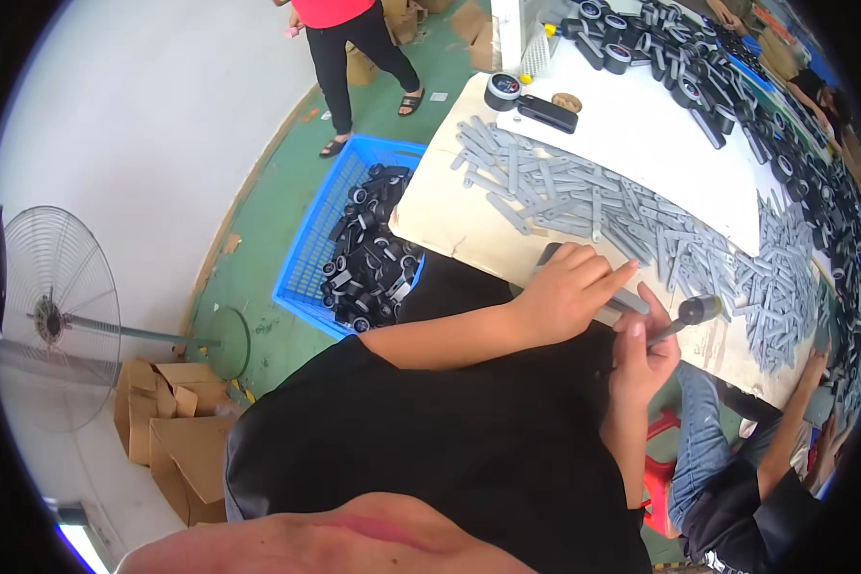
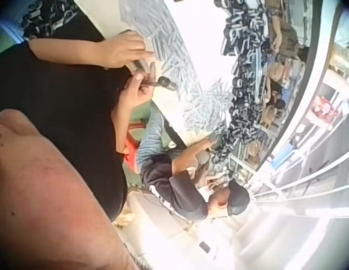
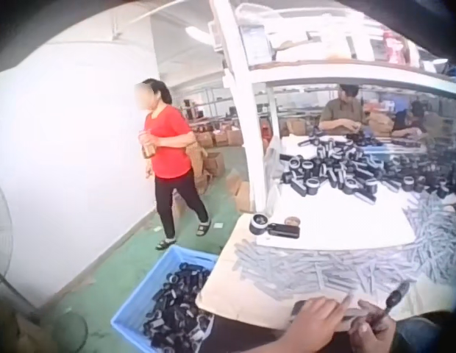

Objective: Manually assemble mechanical components by inserting metal pins and seating them using a small hammer.

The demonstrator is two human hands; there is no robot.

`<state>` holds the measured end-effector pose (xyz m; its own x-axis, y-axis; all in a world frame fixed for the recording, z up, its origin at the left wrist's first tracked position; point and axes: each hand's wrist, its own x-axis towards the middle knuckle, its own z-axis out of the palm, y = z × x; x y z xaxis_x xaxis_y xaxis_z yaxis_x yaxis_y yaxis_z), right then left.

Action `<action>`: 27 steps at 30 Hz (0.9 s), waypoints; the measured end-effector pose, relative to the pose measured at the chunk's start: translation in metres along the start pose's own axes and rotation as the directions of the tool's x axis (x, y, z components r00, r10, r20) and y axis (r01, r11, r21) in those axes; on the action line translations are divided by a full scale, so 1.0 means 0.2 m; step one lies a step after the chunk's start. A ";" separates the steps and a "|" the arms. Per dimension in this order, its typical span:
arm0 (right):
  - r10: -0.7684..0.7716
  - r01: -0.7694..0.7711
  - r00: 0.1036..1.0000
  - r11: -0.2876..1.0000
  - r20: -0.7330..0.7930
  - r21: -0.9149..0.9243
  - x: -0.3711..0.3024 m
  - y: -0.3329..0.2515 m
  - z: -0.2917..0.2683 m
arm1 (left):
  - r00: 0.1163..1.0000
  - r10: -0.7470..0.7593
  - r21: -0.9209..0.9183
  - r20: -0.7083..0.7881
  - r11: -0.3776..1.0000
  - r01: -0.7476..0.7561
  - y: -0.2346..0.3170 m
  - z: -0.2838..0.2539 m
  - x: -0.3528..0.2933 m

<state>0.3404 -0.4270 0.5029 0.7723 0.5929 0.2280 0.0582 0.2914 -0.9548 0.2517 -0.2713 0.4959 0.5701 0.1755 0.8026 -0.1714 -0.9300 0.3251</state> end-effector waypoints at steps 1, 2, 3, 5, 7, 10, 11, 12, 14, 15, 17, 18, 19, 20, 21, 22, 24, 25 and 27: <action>0.035 -0.037 0.999 0.999 -0.039 -0.040 0.00 0.02 -0.03 | 1.000 0.027 0.013 0.008 1.000 -0.027 0.00 0.00 0.00; 0.035 -0.044 0.995 0.995 -0.094 -0.092 0.01 0.03 -0.03 | 0.998 0.054 0.021 0.018 0.998 -0.054 0.00 0.01 -0.01; 0.059 -0.075 0.988 0.991 -0.143 -0.114 0.02 0.05 -0.05 | 0.995 0.075 0.025 0.060 0.997 -0.077 -0.01 0.02 -0.02; 0.099 -0.131 0.981 0.972 -0.165 -0.195 0.05 0.04 -0.08 | 0.994 0.067 0.023 0.091 0.997 -0.069 -0.02 0.04 -0.02; -0.055 0.006 0.994 0.882 -0.090 -0.471 0.10 0.05 -0.12 | 0.988 0.085 0.047 0.133 0.995 -0.092 -0.06 0.06 0.00; -0.029 0.001 0.998 0.854 -0.047 -0.520 0.19 0.04 -0.11 | 0.990 -0.097 0.028 0.100 0.995 0.094 -0.12 -0.05 0.00; -0.014 -0.017 0.999 0.836 -0.052 -0.549 0.20 0.03 -0.11 | 0.997 -0.044 0.088 0.070 0.995 0.038 -0.17 -0.06 -0.03; 0.002 -0.033 0.998 0.892 -0.070 -0.452 0.21 0.05 -0.12 | 0.989 -0.077 0.099 0.127 0.993 0.065 -0.19 -0.07 -0.02; 0.066 -0.108 0.991 0.919 -0.120 -0.379 0.23 0.10 -0.17 | 0.967 -0.148 0.059 0.207 0.989 0.139 -0.24 -0.04 -0.05; 0.113 -0.157 0.984 0.908 -0.135 -0.387 0.22 0.10 -0.17 | 0.949 -0.194 0.052 0.247 0.981 0.187 -0.23 -0.04 -0.07; 0.127 -0.170 0.982 0.912 -0.137 -0.374 0.22 0.11 -0.22 | 0.951 -0.171 0.051 0.259 0.985 0.164 -0.23 0.00 -0.06; 0.134 -0.175 0.983 0.896 -0.126 -0.408 0.22 0.12 -0.23 | 0.951 -0.149 0.065 0.271 0.988 0.137 -0.23 -0.01 -0.07; 0.142 -0.178 0.983 0.880 -0.114 -0.440 0.22 0.13 -0.24 | 0.948 -0.157 0.071 0.275 0.987 0.143 -0.22 0.00 -0.06; 0.150 -0.183 0.983 0.881 -0.110 -0.436 0.22 0.14 -0.23 | 0.953 -0.146 0.067 0.265 0.989 0.133 -0.21 0.00 -0.06; 0.153 -0.178 0.984 0.878 -0.093 -0.444 0.21 0.14 -0.23 | 0.958 -0.130 0.057 0.256 0.991 0.120 -0.21 0.01 -0.05; 0.156 -0.174 0.985 0.875 -0.076 -0.452 0.20 0.14 -0.22 | 0.956 -0.133 0.057 0.261 0.991 0.122 -0.21 0.01 -0.05; 0.158 -0.169 0.985 0.876 -0.063 -0.451 0.20 0.16 -0.20 | 0.975 -0.086 0.017 0.206 0.996 0.084 -0.22 0.02 -0.04; 0.154 -0.159 0.987 0.878 -0.048 -0.452 0.21 0.17 -0.20 | 0.974 -0.088 0.015 0.207 0.996 0.087 -0.23 0.03 -0.05; 0.151 -0.146 0.988 0.876 -0.027 -0.460 0.22 0.18 -0.20 | 0.939 -0.205 -0.118 0.277 0.962 0.245 -0.25 0.06 -0.06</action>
<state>0.4016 -0.4208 0.4698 0.7889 0.6098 0.0764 0.2289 -0.1762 -0.9574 0.2625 -0.2310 0.4651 0.7930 0.2662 0.5480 -0.1197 -0.8138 0.5686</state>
